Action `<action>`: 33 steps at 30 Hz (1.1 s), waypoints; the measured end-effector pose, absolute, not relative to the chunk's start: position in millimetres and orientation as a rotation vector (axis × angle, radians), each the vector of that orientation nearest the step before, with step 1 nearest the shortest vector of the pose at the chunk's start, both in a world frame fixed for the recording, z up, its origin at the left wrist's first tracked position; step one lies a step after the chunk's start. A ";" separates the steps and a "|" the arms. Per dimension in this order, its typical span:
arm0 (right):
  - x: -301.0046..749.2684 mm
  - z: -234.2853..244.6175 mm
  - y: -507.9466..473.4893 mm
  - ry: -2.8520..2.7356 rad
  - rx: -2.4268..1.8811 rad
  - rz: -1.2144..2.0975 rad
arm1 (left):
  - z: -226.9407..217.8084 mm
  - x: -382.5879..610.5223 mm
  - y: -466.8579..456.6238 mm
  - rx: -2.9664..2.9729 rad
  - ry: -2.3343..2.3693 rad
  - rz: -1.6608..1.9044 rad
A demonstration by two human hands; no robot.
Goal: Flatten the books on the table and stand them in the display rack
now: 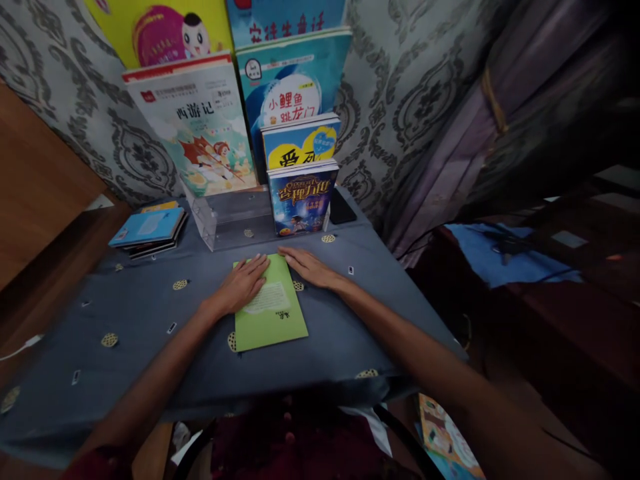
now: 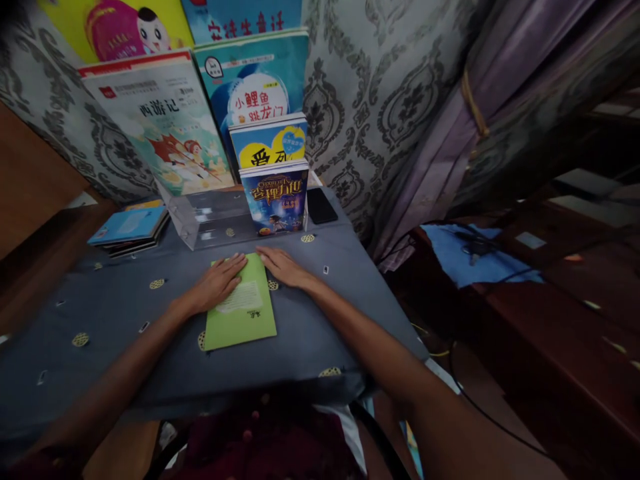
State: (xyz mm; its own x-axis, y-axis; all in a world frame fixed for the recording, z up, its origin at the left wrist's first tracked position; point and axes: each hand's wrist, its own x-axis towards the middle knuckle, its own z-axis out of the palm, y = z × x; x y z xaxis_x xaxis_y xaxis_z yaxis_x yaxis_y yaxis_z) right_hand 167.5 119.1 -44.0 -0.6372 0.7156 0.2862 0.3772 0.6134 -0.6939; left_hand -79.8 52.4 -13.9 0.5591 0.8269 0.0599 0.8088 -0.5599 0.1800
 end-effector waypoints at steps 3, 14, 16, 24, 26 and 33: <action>167.0 -44.2 119.5 -2.274 -0.846 0.807 | -8.1 -64.2 57.8 2.691 1.303 0.143; 164.0 -41.4 117.0 -2.367 -0.891 0.686 | -2.1 -46.9 42.7 2.752 1.012 0.119; 164.4 -42.7 116.8 -2.378 -0.894 0.659 | -1.0 -44.7 36.2 2.746 0.976 0.123; 165.1 -42.1 113.8 -2.404 -0.916 0.614 | 0.8 -39.7 11.5 2.772 0.835 0.147; 164.9 -41.5 113.0 -2.405 -0.920 0.606 | 2.1 -38.6 3.4 2.765 0.807 0.138; 164.0 -45.2 113.7 -2.399 -0.926 0.604 | 6.6 -34.7 -21.8 2.708 0.709 0.100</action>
State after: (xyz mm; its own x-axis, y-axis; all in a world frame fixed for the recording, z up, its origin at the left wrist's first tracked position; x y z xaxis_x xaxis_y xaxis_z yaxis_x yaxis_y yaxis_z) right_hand 164.0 113.7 -45.2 -0.6466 0.7076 0.2850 0.4884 0.6710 -0.5578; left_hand -34.7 -21.8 6.6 0.8731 0.4873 -0.0173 0.4633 -0.8181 0.3407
